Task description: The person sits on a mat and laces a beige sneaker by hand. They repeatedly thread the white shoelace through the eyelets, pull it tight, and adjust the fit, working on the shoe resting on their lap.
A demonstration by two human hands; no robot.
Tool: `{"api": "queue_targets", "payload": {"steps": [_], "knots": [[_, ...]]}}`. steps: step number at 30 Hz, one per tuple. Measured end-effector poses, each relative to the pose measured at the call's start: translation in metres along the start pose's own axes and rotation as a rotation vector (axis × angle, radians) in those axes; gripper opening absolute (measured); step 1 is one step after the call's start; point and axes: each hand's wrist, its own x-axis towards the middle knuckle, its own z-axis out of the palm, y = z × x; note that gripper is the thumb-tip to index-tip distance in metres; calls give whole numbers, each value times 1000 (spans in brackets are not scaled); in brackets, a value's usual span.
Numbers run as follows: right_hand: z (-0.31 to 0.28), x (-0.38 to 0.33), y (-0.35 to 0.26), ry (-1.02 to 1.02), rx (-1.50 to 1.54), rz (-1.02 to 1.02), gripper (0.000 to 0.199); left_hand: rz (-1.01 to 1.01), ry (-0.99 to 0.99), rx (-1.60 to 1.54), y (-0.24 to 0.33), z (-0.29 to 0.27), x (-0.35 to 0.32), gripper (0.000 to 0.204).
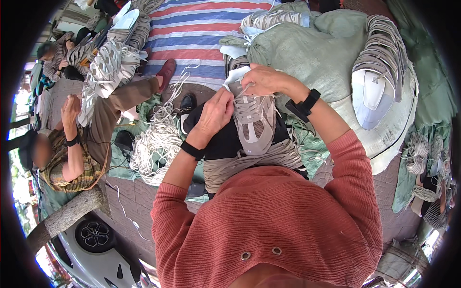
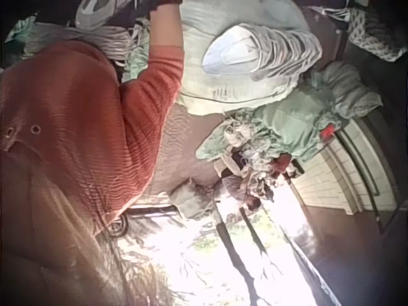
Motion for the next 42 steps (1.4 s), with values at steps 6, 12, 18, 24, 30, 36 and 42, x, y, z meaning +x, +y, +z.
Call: {"api": "queue_targets", "payload": {"steps": [6, 12, 18, 24, 30, 36, 42], "knots": [[15, 0, -5, 132, 331, 253, 20, -96, -21, 143, 4, 13, -4, 27], [22, -1, 23, 237, 1195, 390, 23, -299, -2, -151, -4, 7, -5, 32], [-5, -25, 9, 495, 614, 338, 32, -5, 41, 125, 6, 11, 25, 21], [-61, -132, 24, 400, 478, 668, 32, -760, 350, -1255, -21, -14, 0, 13], [-60, -305, 35, 711, 432, 1029, 26, -1148, 648, -1189, -85, -110, -154, 19], [-2, -301, 47, 564, 313, 821, 19, -1272, -322, -136, -67, -132, -157, 64], [30, -125, 7, 590, 567, 324, 18, -209, 165, -40, -27, -36, -18, 9]]}}
